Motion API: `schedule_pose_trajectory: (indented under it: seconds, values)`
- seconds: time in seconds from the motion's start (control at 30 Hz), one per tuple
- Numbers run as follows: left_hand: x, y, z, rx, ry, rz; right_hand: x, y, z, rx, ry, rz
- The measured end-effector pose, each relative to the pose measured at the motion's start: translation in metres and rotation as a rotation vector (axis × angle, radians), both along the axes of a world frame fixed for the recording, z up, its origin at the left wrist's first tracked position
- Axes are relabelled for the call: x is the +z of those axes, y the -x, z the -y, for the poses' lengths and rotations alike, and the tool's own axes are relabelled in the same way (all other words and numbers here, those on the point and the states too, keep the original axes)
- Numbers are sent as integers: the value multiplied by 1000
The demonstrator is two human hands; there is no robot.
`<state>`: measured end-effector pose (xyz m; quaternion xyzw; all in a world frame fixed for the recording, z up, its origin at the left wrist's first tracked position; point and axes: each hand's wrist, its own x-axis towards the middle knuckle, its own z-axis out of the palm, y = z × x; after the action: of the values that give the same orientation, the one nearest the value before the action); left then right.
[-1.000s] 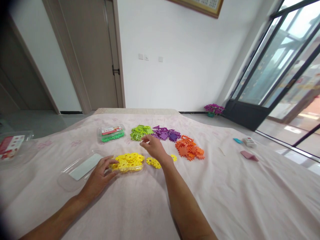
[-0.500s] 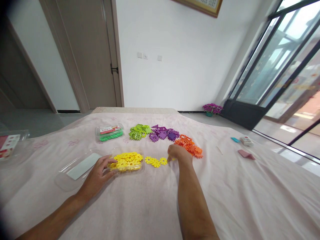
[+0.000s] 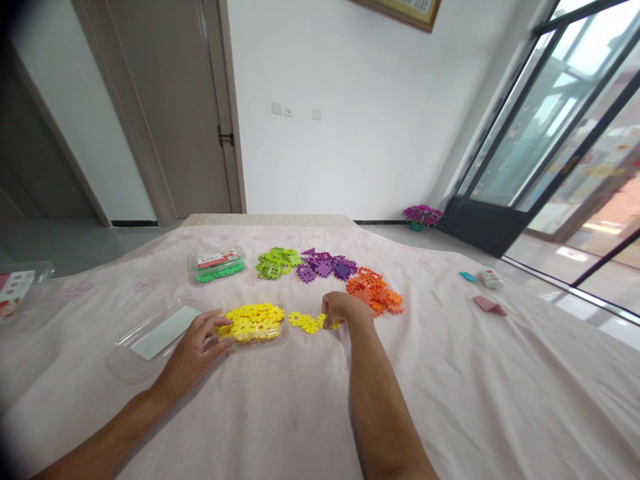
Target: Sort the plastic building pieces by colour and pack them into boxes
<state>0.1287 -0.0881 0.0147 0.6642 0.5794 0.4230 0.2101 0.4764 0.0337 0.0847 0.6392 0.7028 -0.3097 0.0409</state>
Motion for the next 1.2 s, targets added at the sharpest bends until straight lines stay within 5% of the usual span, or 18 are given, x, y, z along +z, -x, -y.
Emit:
schedule_pose_trajectory:
  seconds: [0.27, 0.4, 0.53, 0.73, 0.9, 1.03, 1.2]
  values:
    - [0, -1, -1, -2, 13, 2, -4, -8, -6, 26, -12, -132]
    - [-2, 1, -1, -1, 1, -5, -1, -9, -10, 29, -167, -293]
    - [-1, 0, -1, 14, -9, -14, 15, 15, -4, 4, -333, -560]
    - [-1, -1, 0, 21, -16, -26, 30, 63, 11, 36, -316, -908]
    - [-2, 0, 0, 0, 6, -27, 21, 49, 7, 58, -420, -520]
    - [-3, 1, -1, 9, -13, -52, 8, 34, 4, 195, -295, -125]
    - [-5, 2, -2, 11, -43, -81, -5, 36, 4, 326, -162, -38]
